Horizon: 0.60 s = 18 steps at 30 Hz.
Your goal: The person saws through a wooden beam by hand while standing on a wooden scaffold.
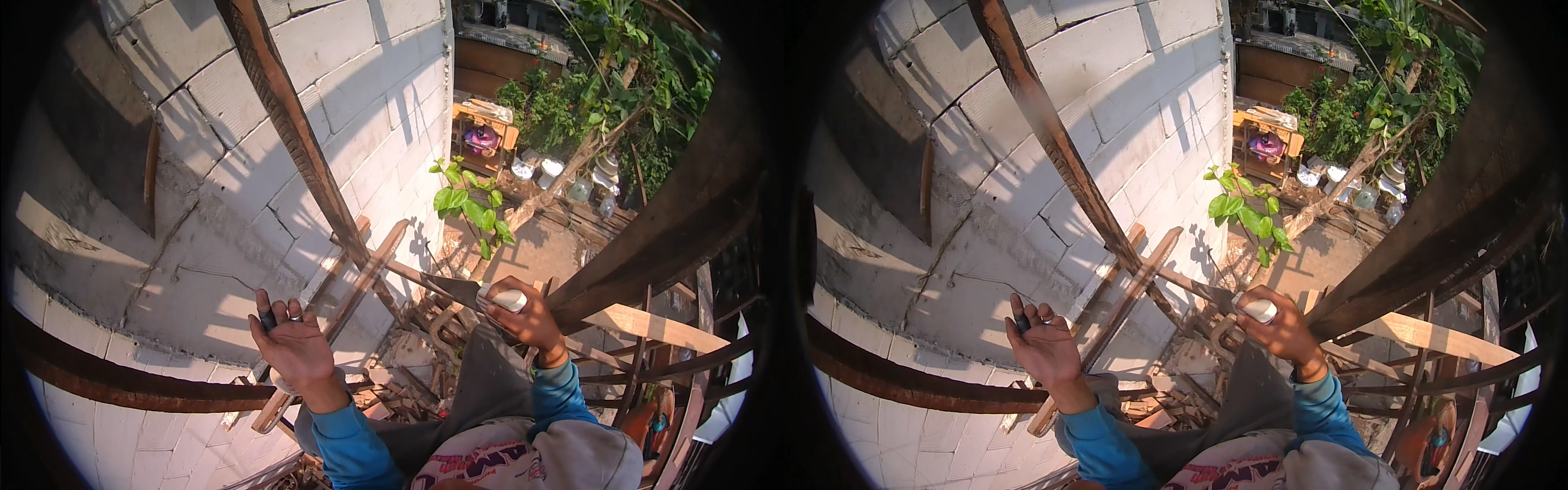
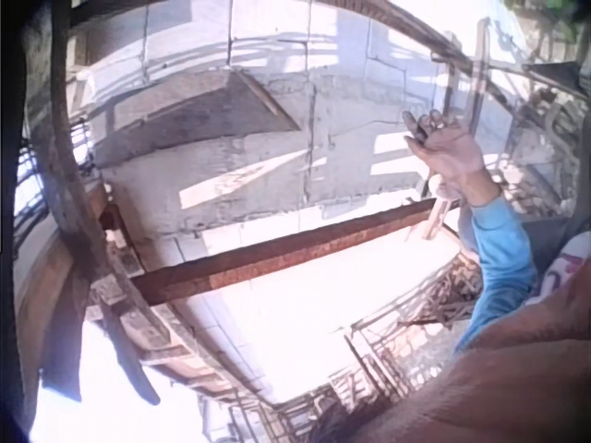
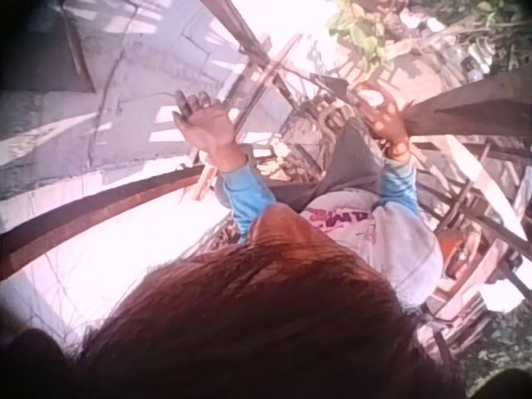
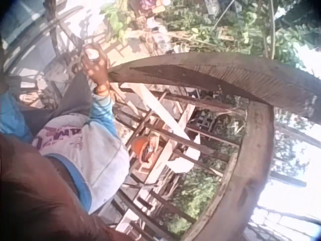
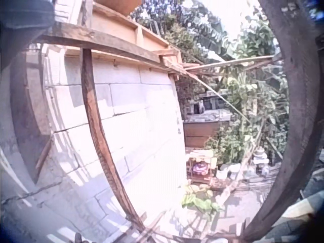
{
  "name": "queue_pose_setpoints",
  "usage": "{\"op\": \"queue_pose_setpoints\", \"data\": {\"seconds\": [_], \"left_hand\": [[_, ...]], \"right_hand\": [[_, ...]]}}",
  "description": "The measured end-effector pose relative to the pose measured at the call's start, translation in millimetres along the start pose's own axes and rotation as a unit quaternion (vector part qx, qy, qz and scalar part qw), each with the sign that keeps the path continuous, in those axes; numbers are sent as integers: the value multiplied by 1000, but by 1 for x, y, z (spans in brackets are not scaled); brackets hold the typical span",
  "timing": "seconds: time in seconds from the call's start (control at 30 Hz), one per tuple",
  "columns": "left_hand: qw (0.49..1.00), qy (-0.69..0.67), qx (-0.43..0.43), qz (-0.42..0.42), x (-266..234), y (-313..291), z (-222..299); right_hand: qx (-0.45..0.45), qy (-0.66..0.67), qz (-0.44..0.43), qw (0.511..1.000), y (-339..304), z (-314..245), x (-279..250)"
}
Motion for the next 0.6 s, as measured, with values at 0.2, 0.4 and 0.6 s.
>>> {"op": "queue_pose_setpoints", "data": {"seconds": [0.2,0.4,0.6], "left_hand": [[1000,0,-3,-10,-2,-2,2],[1000,9,-11,-15,-2,-1,-1],[1000,12,-14,-15,-2,0,-4]], "right_hand": [[-49,-50,-50,996,-3,9,-1],[-158,-116,-67,978,1,3,-7],[-299,-252,-100,915,1,9,-13]]}}
Point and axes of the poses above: each hand's wrist, its own y-axis towards the middle knuckle, its own x-axis out of the palm, z = x × y, the point moved 1 cm from there along y, towards the middle knuckle, and after that the axes turned 13 degrees about -x, right-handed, at the moved point
